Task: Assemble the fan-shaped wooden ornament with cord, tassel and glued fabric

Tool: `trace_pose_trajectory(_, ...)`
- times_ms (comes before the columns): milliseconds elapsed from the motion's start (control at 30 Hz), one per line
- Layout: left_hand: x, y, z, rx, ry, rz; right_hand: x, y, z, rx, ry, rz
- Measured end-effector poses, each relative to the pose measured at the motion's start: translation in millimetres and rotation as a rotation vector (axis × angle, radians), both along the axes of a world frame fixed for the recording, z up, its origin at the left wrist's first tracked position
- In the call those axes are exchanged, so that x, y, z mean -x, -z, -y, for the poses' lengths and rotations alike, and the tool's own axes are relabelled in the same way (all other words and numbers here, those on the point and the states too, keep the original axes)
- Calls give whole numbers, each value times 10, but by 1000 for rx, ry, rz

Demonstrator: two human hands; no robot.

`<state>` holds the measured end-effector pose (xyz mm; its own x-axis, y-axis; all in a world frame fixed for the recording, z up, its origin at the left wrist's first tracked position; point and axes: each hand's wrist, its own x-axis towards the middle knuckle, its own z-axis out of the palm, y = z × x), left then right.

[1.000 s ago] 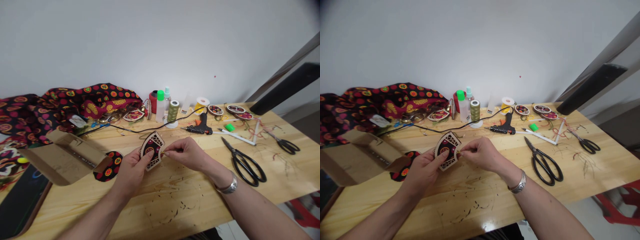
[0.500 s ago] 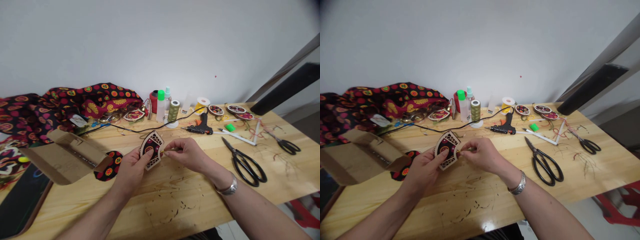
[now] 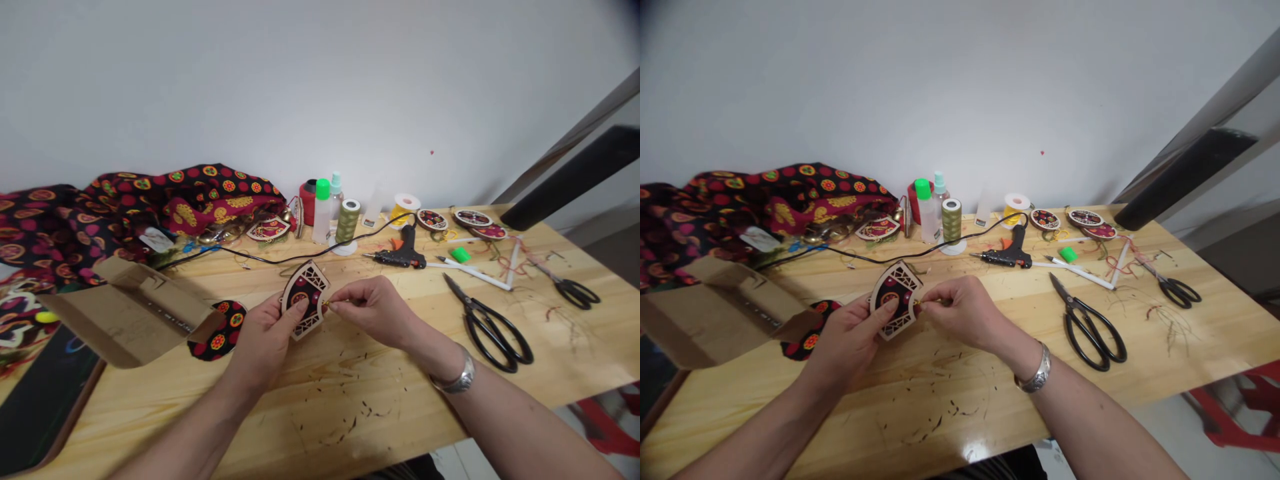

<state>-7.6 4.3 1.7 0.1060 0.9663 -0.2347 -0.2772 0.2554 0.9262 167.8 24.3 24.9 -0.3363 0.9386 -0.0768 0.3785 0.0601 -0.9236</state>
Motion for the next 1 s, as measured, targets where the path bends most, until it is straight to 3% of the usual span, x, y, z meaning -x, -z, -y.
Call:
trace_pose_trajectory(300, -3, -10, -4, -20, 8, 0, 6, 9, 17, 9, 12, 14)
trace_pose_trajectory(467, 15, -20, -40, 27, -3, 109, -57, -27, -43, 26, -97, -15)
trace_pose_trajectory(667, 31, -79, -61, 133, 45, 293, -109, 64, -159, 154, 55, -181)
trace_pose_trajectory(800, 45, -105, -30, 184, 95, 321, -87, 102, -144, 288, -40, -368)
trace_pose_trajectory(1000, 82, -142, 19, 203, 143, 300, -82, 31, -66, 388, -250, -439)
